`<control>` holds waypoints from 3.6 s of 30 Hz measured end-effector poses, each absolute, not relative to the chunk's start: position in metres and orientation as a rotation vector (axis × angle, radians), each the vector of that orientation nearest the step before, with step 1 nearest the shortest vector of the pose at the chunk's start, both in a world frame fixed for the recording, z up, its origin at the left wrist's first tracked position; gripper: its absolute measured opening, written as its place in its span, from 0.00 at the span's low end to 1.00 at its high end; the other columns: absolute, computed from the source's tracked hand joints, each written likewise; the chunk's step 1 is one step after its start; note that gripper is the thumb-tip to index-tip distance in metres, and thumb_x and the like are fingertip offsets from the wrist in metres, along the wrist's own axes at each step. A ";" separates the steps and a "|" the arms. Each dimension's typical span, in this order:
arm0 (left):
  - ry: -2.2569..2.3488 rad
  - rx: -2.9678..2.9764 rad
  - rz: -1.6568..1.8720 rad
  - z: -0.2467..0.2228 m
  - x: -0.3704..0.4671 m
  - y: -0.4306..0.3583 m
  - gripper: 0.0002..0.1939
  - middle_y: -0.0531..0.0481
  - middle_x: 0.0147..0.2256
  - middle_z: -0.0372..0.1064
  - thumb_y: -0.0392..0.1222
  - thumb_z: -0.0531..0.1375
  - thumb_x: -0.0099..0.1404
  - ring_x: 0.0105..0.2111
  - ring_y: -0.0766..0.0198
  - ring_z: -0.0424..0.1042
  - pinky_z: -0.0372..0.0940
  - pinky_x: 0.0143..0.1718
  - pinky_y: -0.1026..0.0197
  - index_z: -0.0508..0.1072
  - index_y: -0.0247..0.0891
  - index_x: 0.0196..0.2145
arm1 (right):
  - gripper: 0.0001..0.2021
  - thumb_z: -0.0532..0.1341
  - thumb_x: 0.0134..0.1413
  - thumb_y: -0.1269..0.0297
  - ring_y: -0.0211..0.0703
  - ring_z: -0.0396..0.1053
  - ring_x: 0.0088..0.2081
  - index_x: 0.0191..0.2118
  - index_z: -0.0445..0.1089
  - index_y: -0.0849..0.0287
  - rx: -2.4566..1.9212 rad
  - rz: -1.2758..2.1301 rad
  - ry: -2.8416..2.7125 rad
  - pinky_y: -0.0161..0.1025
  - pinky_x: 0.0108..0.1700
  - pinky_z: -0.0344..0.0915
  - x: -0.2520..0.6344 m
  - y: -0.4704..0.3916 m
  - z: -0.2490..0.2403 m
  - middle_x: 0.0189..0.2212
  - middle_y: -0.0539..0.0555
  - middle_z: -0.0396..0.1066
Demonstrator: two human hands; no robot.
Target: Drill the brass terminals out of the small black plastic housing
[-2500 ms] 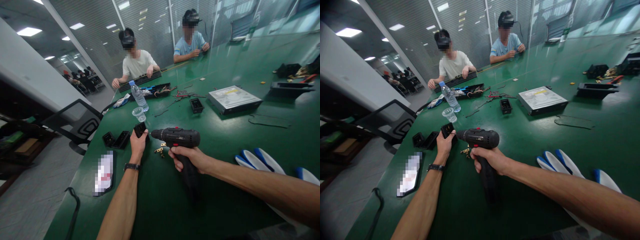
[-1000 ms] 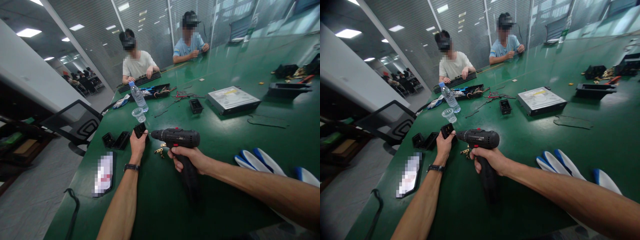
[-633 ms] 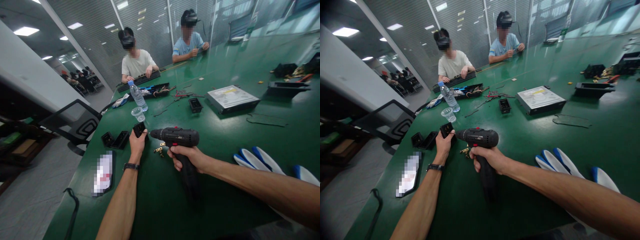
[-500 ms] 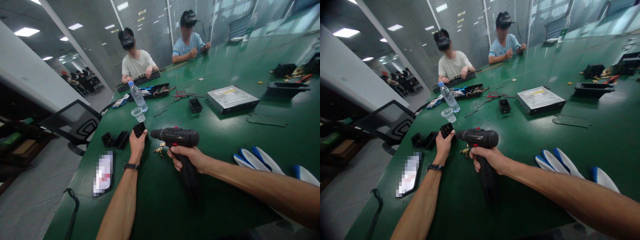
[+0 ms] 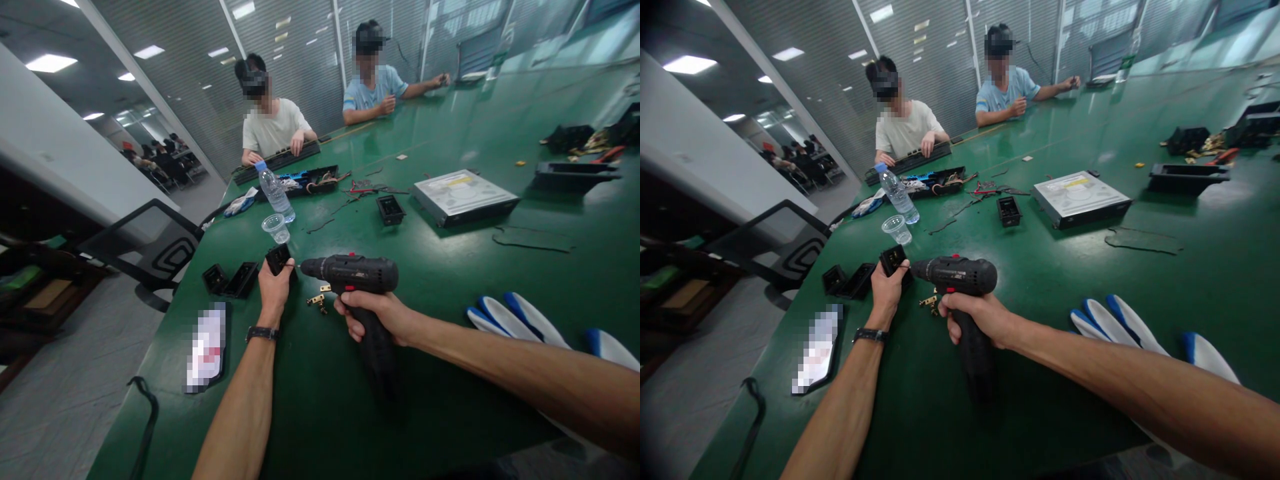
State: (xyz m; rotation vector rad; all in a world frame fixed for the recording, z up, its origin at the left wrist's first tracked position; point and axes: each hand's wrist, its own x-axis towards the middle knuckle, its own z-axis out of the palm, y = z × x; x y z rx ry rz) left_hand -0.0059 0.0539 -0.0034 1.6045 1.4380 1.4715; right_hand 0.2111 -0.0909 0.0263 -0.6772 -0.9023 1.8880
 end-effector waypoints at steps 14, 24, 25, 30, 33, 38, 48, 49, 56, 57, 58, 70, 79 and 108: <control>1.448 1.614 1.468 -0.001 -0.004 0.052 0.21 0.47 0.36 0.73 0.50 0.66 0.52 0.36 0.60 0.71 0.65 0.40 0.60 0.74 0.34 0.40 | 0.10 0.60 0.57 0.60 0.37 0.63 0.18 0.31 0.70 0.62 -0.686 1.888 -0.908 0.36 0.25 0.63 0.211 -0.091 0.027 0.15 0.49 0.65; 1.466 1.620 1.456 -0.001 -0.005 0.052 0.21 0.48 0.35 0.72 0.51 0.66 0.52 0.36 0.60 0.70 0.65 0.39 0.60 0.74 0.34 0.39 | 0.09 0.59 0.57 0.62 0.37 0.63 0.18 0.31 0.70 0.62 -0.667 1.880 -0.908 0.36 0.25 0.63 0.210 -0.091 0.027 0.16 0.49 0.65; 1.465 1.625 1.456 -0.001 -0.005 0.052 0.21 0.48 0.35 0.72 0.51 0.66 0.52 0.36 0.60 0.70 0.65 0.39 0.60 0.74 0.34 0.39 | 0.09 0.59 0.57 0.61 0.37 0.63 0.18 0.31 0.70 0.62 -0.672 1.880 -0.908 0.36 0.25 0.63 0.210 -0.091 0.026 0.16 0.49 0.65; 1.465 1.637 1.451 -0.001 -0.006 0.052 0.21 0.48 0.35 0.72 0.51 0.66 0.52 0.36 0.60 0.70 0.65 0.39 0.61 0.74 0.34 0.39 | 0.09 0.59 0.57 0.62 0.37 0.63 0.18 0.32 0.70 0.63 -0.677 1.884 -0.902 0.36 0.25 0.63 0.211 -0.091 0.024 0.15 0.49 0.65; 1.453 1.650 1.452 -0.002 -0.006 0.052 0.21 0.48 0.36 0.73 0.51 0.66 0.53 0.37 0.60 0.70 0.65 0.39 0.61 0.74 0.34 0.40 | 0.09 0.58 0.58 0.63 0.37 0.63 0.18 0.32 0.70 0.63 -0.671 1.885 -0.905 0.36 0.25 0.63 0.211 -0.091 0.026 0.15 0.49 0.65; 1.447 1.640 1.459 -0.005 -0.007 0.055 0.22 0.47 0.37 0.73 0.51 0.66 0.53 0.37 0.60 0.70 0.65 0.41 0.60 0.74 0.34 0.41 | 0.09 0.58 0.58 0.63 0.36 0.63 0.18 0.31 0.70 0.62 -0.687 1.896 -0.897 0.35 0.25 0.63 0.210 -0.093 0.032 0.15 0.49 0.65; 1.441 1.637 1.469 -0.002 -0.005 0.052 0.22 0.48 0.35 0.72 0.52 0.66 0.53 0.36 0.60 0.70 0.65 0.39 0.61 0.74 0.33 0.40 | 0.09 0.57 0.59 0.63 0.37 0.64 0.18 0.33 0.71 0.63 -0.667 1.880 -0.908 0.36 0.25 0.63 0.209 -0.093 0.026 0.15 0.50 0.66; 1.442 1.635 1.472 -0.001 -0.005 0.052 0.22 0.48 0.36 0.72 0.52 0.66 0.53 0.36 0.60 0.70 0.65 0.39 0.61 0.74 0.33 0.40 | 0.09 0.57 0.59 0.64 0.37 0.64 0.18 0.33 0.71 0.63 -0.668 1.883 -0.909 0.36 0.25 0.63 0.209 -0.093 0.026 0.15 0.50 0.66; 1.449 1.620 1.465 -0.002 -0.005 0.053 0.22 0.47 0.36 0.73 0.51 0.66 0.52 0.36 0.60 0.70 0.65 0.40 0.60 0.74 0.33 0.40 | 0.09 0.57 0.59 0.64 0.37 0.64 0.18 0.32 0.70 0.63 -0.692 1.881 -0.908 0.35 0.25 0.63 0.209 -0.094 0.030 0.15 0.50 0.66; 1.448 1.620 1.467 -0.002 -0.005 0.053 0.22 0.47 0.36 0.73 0.51 0.66 0.52 0.36 0.60 0.70 0.65 0.40 0.60 0.74 0.33 0.40 | 0.09 0.57 0.59 0.63 0.37 0.64 0.18 0.32 0.70 0.63 -0.696 1.886 -0.904 0.35 0.25 0.63 0.209 -0.094 0.031 0.15 0.50 0.66; 1.447 1.623 1.467 -0.002 -0.005 0.053 0.22 0.47 0.36 0.73 0.51 0.66 0.52 0.36 0.60 0.70 0.65 0.40 0.60 0.74 0.33 0.40 | 0.09 0.57 0.59 0.63 0.37 0.64 0.18 0.32 0.70 0.63 -0.701 1.890 -0.899 0.35 0.25 0.62 0.209 -0.094 0.031 0.15 0.50 0.66; 1.459 1.643 1.466 -0.003 -0.005 0.053 0.22 0.47 0.37 0.74 0.51 0.66 0.53 0.37 0.59 0.71 0.66 0.41 0.59 0.74 0.34 0.41 | 0.09 0.57 0.58 0.63 0.37 0.64 0.18 0.32 0.70 0.63 -0.713 1.881 -0.921 0.34 0.24 0.62 0.209 -0.094 0.034 0.15 0.49 0.65; 1.437 1.634 1.468 -0.005 -0.007 0.055 0.21 0.47 0.37 0.73 0.50 0.66 0.53 0.37 0.60 0.70 0.65 0.41 0.60 0.74 0.34 0.40 | 0.09 0.58 0.58 0.64 0.37 0.64 0.18 0.31 0.69 0.62 -0.681 1.895 -0.914 0.35 0.25 0.63 0.209 -0.093 0.033 0.15 0.49 0.65; 1.440 1.611 1.463 -0.001 -0.004 0.053 0.21 0.47 0.36 0.73 0.50 0.66 0.52 0.36 0.60 0.71 0.65 0.40 0.60 0.74 0.34 0.40 | 0.10 0.60 0.57 0.60 0.37 0.64 0.18 0.31 0.70 0.62 -0.708 1.898 -0.901 0.35 0.25 0.63 0.209 -0.094 0.034 0.15 0.49 0.65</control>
